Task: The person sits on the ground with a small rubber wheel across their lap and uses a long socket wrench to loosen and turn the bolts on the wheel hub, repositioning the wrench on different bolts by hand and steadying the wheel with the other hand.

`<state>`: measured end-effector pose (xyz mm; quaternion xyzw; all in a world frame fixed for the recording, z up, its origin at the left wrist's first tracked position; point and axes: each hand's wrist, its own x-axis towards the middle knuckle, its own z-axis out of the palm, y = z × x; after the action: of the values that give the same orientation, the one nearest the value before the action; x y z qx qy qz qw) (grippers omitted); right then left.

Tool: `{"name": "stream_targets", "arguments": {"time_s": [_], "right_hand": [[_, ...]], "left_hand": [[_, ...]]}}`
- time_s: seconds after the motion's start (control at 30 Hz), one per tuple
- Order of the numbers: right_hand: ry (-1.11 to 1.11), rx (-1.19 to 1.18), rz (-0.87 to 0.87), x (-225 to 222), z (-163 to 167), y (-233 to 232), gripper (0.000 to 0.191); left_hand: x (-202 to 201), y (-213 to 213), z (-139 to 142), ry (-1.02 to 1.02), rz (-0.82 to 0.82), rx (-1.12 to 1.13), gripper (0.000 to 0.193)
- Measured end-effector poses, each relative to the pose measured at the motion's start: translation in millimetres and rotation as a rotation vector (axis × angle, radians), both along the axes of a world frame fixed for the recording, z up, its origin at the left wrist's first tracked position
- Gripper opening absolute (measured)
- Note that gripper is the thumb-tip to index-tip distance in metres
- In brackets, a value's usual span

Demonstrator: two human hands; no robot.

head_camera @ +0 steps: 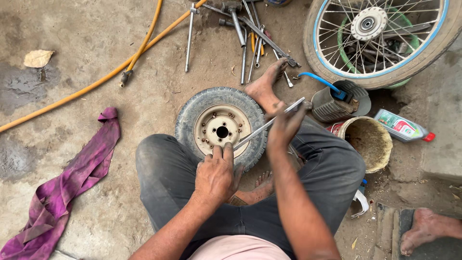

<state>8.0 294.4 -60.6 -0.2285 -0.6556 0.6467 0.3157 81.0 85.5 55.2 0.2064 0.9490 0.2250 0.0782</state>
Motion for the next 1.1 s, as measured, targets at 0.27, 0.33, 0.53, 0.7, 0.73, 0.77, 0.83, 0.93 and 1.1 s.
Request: {"name": "stream_targets", "arguments": {"time_s": [0.27, 0.33, 0.53, 0.7, 0.73, 0.77, 0.83, 0.93, 1.1], "right_hand": [[-0.179, 0.104, 0.730, 30, 39, -18, 0.054], [-0.219, 0.207, 0.992, 19, 48, 9, 0.050], [-0.651, 0.722, 0.819, 65, 81, 0, 0.037], [-0.325, 0.932, 0.476, 128, 94, -47, 0.054], [-0.325, 0.890, 0.465, 129, 93, -45, 0.052], [-0.371, 0.890, 0.427, 128, 92, -39, 0.041], [-0.436, 0.902, 0.343, 119, 87, -16, 0.023], [-0.131, 0.919, 0.197, 103, 78, 21, 0.017], [-0.047, 0.932, -0.015, 46, 54, 69, 0.013]], "left_hand": [[-20, 14, 22, -0.247, -0.297, -0.049, 0.052], [-27, 22, 30, -0.186, -0.349, 0.023, 0.039], [-106, 58, 14, 0.327, -0.296, 0.449, 0.036], [-143, 64, -31, 0.359, -0.303, 0.154, 0.027], [-145, 64, -37, 0.334, -0.313, 0.134, 0.030], [-146, 62, -39, 0.308, -0.279, 0.128, 0.034], [-145, 58, -39, 0.284, -0.206, 0.118, 0.044], [-133, 45, -28, 0.131, -0.153, 0.000, 0.051], [-62, 22, -13, 0.052, -0.089, -0.037, 0.052]]}}
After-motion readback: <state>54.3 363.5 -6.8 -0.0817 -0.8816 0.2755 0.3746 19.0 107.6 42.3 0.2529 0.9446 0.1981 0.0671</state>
